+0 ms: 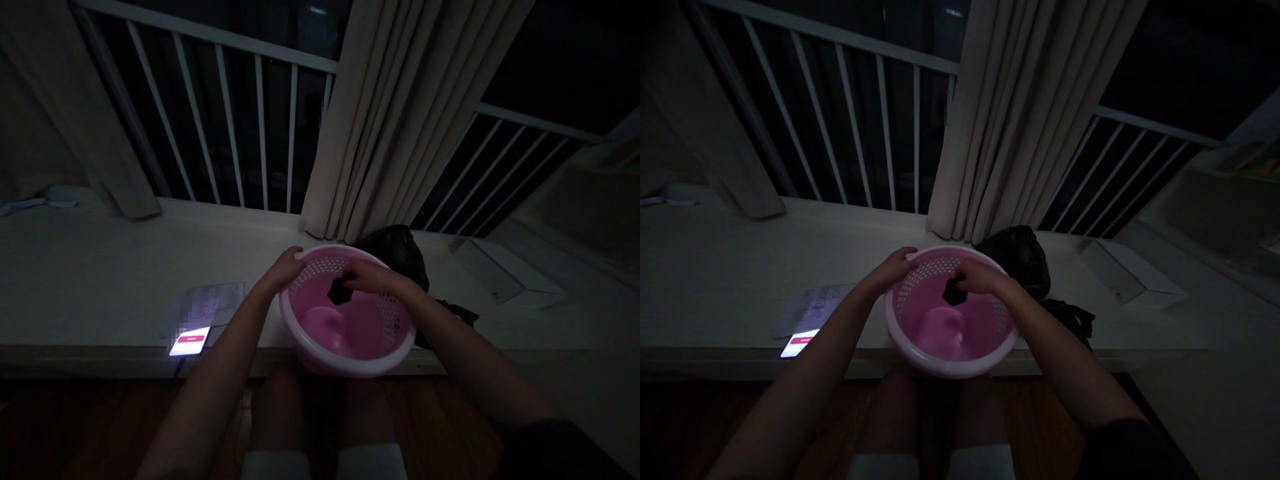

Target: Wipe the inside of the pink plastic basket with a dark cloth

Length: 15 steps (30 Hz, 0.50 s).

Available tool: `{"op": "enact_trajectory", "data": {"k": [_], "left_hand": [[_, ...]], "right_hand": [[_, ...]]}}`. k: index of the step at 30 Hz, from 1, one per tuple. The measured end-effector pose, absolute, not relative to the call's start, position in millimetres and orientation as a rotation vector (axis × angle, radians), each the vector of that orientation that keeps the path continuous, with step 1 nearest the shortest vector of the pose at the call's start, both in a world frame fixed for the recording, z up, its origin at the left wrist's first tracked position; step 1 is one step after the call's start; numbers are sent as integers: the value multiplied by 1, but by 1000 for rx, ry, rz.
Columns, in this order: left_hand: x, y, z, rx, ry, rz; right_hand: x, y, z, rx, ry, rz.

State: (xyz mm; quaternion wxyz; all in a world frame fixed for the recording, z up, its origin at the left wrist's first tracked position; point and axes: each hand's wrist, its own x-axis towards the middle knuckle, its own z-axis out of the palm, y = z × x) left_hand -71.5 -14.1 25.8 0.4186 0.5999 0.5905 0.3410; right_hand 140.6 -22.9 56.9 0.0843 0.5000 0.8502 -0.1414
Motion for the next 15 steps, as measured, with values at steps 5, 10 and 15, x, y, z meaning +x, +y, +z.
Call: {"op": "enact_trajectory", "data": {"k": [5,10,15], "left_hand": [[-74,-30,26,1198,1410,940],[-73,-51,17,1071,1428,1127],[-62,-86,4,978,1309,1309]], "right_hand": [[136,-11,44,1449,2446,-349],[124,0,34,1463,2348,-195],[113,11,30,1424,2330,-156]]}}
